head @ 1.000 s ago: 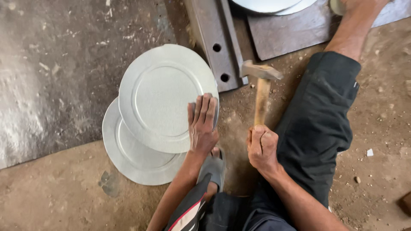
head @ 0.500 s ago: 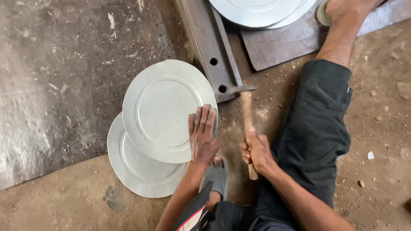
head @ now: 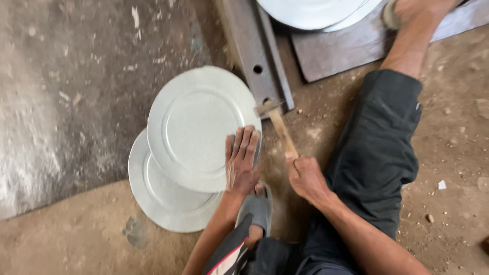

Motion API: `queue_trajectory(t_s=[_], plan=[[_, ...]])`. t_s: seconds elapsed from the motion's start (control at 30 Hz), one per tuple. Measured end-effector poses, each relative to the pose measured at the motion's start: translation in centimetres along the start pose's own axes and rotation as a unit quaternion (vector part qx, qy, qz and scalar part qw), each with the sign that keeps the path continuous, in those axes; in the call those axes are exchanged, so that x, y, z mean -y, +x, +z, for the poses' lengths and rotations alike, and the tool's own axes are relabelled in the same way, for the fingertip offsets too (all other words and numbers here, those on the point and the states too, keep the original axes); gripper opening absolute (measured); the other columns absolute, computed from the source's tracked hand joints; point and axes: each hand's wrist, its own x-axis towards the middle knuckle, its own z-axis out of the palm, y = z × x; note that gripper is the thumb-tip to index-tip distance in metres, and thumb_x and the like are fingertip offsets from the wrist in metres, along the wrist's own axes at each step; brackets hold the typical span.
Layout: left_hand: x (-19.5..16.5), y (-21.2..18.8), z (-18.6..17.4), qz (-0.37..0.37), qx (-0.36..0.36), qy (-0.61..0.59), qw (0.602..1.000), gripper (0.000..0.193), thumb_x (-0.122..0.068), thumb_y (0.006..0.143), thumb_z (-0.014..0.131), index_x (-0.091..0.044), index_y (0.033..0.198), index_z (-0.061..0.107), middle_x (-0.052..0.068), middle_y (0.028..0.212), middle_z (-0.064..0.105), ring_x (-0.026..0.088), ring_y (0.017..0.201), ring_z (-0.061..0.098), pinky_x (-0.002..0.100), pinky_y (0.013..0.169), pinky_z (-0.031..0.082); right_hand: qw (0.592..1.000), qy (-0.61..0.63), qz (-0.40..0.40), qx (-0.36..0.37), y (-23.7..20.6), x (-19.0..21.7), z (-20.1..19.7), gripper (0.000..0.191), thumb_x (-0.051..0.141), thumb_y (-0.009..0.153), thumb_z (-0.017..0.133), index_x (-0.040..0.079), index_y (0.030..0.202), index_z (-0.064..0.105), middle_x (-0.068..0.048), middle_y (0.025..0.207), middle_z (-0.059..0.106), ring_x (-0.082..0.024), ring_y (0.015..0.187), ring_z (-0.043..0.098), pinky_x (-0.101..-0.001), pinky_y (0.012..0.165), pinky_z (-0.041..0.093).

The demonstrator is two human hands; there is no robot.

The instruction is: The person sits on the ground and uses a hammer to repeatedly strike the rim of a round metal plate resting against a metal rail, working the edge of the plate. When finished with one plate, the person sets it on a stack and takes another plate to hammer.

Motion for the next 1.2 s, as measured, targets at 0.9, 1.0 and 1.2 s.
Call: queue_trajectory(t_s=[0.9, 1.0, 1.2], plan=[[0.8, -0.7, -0.7, 0.04, 0.004, 0.037, 0.999, 0.078, 0.003, 0.083, 0.056, -0.009, 0.158, 0.041, 0.009, 0.166, 0.04, 0.03, 0.157, 0.034, 0.054, 0.13, 0.019, 1.0, 0.022, -0.006, 0.009, 0.2, 0.6, -0.1, 0.05, 0.03, 0.11, 0.046, 0.003, 0.069, 0.052, -0.004, 0.063, 0.038, -0.012, 0.054, 0.04, -0.0302, 0.046, 0.032], [0.8, -0.8, -0.6, 0.053, 0.001, 0.035, 0.998, 0.078, 0.002, 0.082, 0.057, -0.01, 0.157, 0.041, 0.01, 0.165, 0.04, 0.03, 0.156, 0.034, 0.055, 0.129, 0.019, 0.971, 0.178, 0.16, 0.0, 0.5, -0.1, 0.1, 0.052, 0.036, 0.109, 0.046, 0.004, 0.069, 0.054, 0.0, 0.057, 0.047, -0.011, 0.048, 0.045, -0.0298, 0.041, 0.036], [0.8, -0.8, -1.0, 0.045, 0.02, 0.018, 0.999, 0.076, -0.001, 0.084, 0.058, -0.008, 0.157, 0.041, 0.012, 0.165, 0.04, 0.032, 0.155, 0.034, 0.056, 0.128, 0.02, 0.927, 0.22, 0.29, 0.092, 0.0, -0.2, 0.6, 0.053, 0.043, 0.108, 0.043, 0.004, 0.073, 0.052, -0.001, 0.062, 0.049, -0.011, 0.046, 0.045, -0.0307, 0.04, 0.038]])
